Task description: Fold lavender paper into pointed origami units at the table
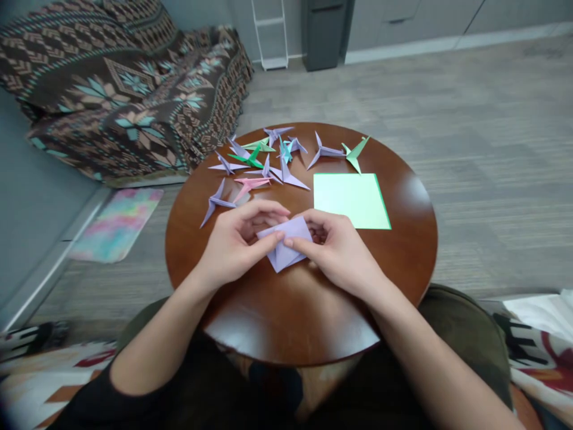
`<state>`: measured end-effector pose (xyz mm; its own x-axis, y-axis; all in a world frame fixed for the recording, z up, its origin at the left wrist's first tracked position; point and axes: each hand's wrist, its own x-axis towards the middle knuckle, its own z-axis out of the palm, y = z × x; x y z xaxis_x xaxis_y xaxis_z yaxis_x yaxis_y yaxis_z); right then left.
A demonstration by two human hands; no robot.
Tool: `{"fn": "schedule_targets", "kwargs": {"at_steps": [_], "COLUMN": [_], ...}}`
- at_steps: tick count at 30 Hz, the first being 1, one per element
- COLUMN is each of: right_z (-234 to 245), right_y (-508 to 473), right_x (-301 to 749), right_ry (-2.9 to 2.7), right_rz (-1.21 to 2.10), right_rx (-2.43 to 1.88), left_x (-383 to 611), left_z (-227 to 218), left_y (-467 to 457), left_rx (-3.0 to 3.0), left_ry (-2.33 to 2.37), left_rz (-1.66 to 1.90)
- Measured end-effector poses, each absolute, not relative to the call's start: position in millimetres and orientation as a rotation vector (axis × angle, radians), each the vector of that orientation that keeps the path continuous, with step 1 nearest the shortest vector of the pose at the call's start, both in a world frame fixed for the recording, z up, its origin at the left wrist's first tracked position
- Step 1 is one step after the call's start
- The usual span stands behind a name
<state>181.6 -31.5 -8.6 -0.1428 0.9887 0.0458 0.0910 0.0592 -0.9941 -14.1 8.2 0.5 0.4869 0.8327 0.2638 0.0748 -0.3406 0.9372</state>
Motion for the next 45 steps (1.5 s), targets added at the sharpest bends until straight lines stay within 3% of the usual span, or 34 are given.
{"fn": "schedule_targets", "kwargs": {"at_steps": [6, 12, 18, 25, 37, 45], "right_z": [-6.1, -7.4, -7.5, -4.4, -6.8, -1.8], "right_y": [-30.0, -34.0, -35.9, -38.3, -38.7, -37.8], "right_x": [184.4, 181.3, 182.8, 181.2, 185.5, 181.6], "right_ry": [-1.278, -1.524, -1.587, -1.667, -1.557, -1.777], "right_rz": [1.119, 0.937, 0.840, 0.676, 0.633, 0.601], "right_rx": [-1.201, -1.151, -1.131, -1.138, -1.132, -1.086], "left_x": [-12.2, -18.3, -17.9, -18.6, -24.3, -17.6], "left_z": [-3.6, 2.6, 2.4, 8.2, 11.3, 16.6], "left_y": [13.6, 13.5, 14.6, 12.3, 15.9, 8.9], "left_rx": [1.490, 1.843, 1.821, 1.976, 1.934, 2.035], "left_ry": [0.792, 0.860, 0.897, 0.838, 0.872, 0.830], "left_rz": [0.915, 1.002, 1.097, 0.983, 0.958, 0.812]}}
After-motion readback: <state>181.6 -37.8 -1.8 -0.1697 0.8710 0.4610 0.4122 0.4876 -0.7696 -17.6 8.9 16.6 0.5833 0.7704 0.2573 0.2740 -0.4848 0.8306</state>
